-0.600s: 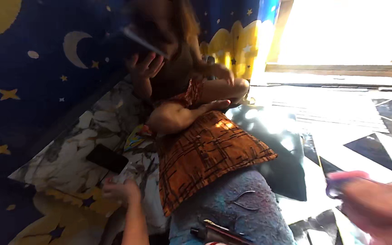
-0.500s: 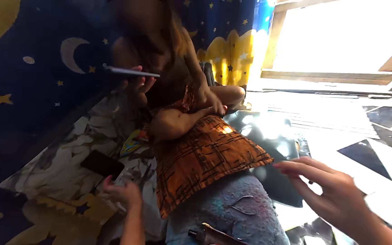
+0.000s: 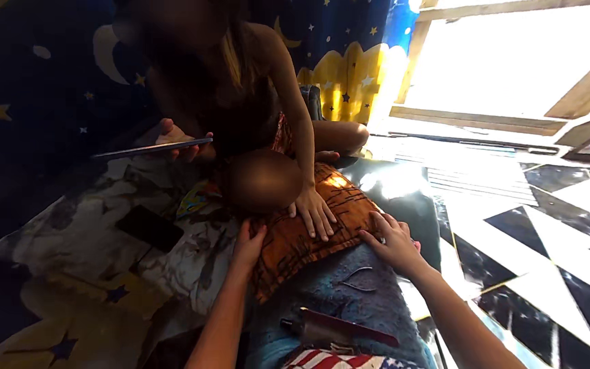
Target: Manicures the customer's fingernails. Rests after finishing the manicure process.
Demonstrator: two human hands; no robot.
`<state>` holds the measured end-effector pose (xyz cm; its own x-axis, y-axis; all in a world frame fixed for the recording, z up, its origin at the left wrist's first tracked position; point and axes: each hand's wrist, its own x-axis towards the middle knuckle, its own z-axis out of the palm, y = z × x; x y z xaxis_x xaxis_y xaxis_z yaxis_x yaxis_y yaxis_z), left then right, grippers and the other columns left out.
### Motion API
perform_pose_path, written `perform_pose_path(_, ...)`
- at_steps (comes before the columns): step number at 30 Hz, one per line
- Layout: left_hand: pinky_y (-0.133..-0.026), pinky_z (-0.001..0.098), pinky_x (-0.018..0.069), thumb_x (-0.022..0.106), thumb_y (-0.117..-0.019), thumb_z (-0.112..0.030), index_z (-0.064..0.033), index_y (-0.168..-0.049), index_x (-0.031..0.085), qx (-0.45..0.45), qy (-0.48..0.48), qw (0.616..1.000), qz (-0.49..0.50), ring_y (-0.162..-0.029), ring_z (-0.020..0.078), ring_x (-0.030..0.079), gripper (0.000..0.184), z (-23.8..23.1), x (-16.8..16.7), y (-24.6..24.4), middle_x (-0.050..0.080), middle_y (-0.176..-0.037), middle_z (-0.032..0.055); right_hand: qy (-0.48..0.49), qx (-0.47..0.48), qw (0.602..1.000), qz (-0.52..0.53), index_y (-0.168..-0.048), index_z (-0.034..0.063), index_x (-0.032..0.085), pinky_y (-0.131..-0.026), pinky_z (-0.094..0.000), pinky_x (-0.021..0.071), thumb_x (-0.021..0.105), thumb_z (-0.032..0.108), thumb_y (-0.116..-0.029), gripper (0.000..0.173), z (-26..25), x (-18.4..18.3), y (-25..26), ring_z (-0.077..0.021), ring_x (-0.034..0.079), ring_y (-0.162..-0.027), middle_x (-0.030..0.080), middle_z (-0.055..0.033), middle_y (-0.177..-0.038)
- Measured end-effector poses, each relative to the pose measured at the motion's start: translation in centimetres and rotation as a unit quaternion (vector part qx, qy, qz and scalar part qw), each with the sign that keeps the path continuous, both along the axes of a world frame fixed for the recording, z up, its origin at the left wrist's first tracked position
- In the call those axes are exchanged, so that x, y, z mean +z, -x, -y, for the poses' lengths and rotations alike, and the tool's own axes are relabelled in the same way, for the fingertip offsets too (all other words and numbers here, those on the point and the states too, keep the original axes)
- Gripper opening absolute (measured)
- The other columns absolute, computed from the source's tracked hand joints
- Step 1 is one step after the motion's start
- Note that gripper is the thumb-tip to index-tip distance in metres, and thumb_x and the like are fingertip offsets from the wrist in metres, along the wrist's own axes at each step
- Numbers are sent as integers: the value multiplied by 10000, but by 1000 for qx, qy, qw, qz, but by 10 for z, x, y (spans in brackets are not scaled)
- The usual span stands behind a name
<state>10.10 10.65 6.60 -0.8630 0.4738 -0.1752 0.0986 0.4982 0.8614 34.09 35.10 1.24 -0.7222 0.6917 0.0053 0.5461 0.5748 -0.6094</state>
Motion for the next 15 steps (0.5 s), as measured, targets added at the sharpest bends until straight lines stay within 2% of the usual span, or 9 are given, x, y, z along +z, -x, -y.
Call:
perform_pose_path(3,-1143,460,399,557,-1059,-201,-26,-1467,479,-52,35,997,-41,-1362,290,512,451,10,9,2,538,-1448,213,-7,16,1000,5,-1399,19,602,-1075,-627,407,630,395,-998,550,10,26,2,-489,515,-1298,562,-280,-1408)
perform_pose_path(5,-1134,485,401,528,-1070,-216,-52,-1440,535,-81,83,990,-77,-1343,308,530,405,16,14,5,570,-1417,203,-26,48,998,-28,-1228,3,706,-1053,-585,448,592,250,-1018,344,18,45,13,-416,609,-1206,684,-227,-1229)
perform_pose_path(6,-1138,517,389,513,-1075,-228,-77,-1430,565,-96,129,982,-101,-1346,331,527,389,19,18,5,583,-1409,198,-25,69,997,-34,-1193,14,727,-1035,-570,471,558,228,-1034,315,24,54,21,-375,653,-1156,717,-198,-1170)
perform_pose_path(7,-1137,553,379,507,-1074,-243,-111,-1404,608,-105,177,969,-135,-1342,349,530,369,22,24,2,606,-1388,180,-16,90,995,-32,-1174,27,738,-1011,-564,496,534,233,-1046,317,29,62,31,-345,682,-1119,734,-177,-1131)
perform_pose_path(9,-1086,638,364,573,-1040,-252,-107,-1231,733,-99,194,949,-227,-1280,408,549,287,26,34,-13,678,-1268,168,14,123,992,-4,-1107,34,754,-958,-587,509,520,290,-1062,349,39,71,54,-340,697,-1050,743,-168,-1040)
perform_pose_path(10,-1040,639,397,609,-1024,-249,-81,-1118,768,-94,170,945,-265,-1229,421,570,250,26,36,-22,700,-1195,172,25,136,990,18,-1047,35,755,-913,-596,514,516,334,-1068,383,44,71,65,-345,698,-995,736,-165,-970)
perform_pose_path(11,-991,608,454,611,-1026,-260,-60,-1066,770,-97,148,945,-276,-1155,408,605,259,25,39,-31,702,-1132,175,33,148,988,39,-992,37,745,-864,-600,518,516,377,-1066,416,49,71,75,-345,696,-938,723,-158,-909)
perform_pose_path(13,-923,562,521,558,-1054,-339,-30,-1104,736,-138,147,953,-225,-1043,343,678,360,19,44,-44,713,-1075,170,49,153,982,97,-973,45,728,-842,-605,517,529,464,-1048,470,59,74,93,-352,689,-937,714,-154,-912)
perform_pose_path(15,-918,537,520,538,-1060,-384,-7,-1158,700,-178,178,954,-161,-998,319,680,422,6,44,-51,705,-1045,172,57,136,975,164,-994,29,712,-858,-620,509,559,473,-1029,471,68,82,101,-380,678,-1004,709,-181,-983)
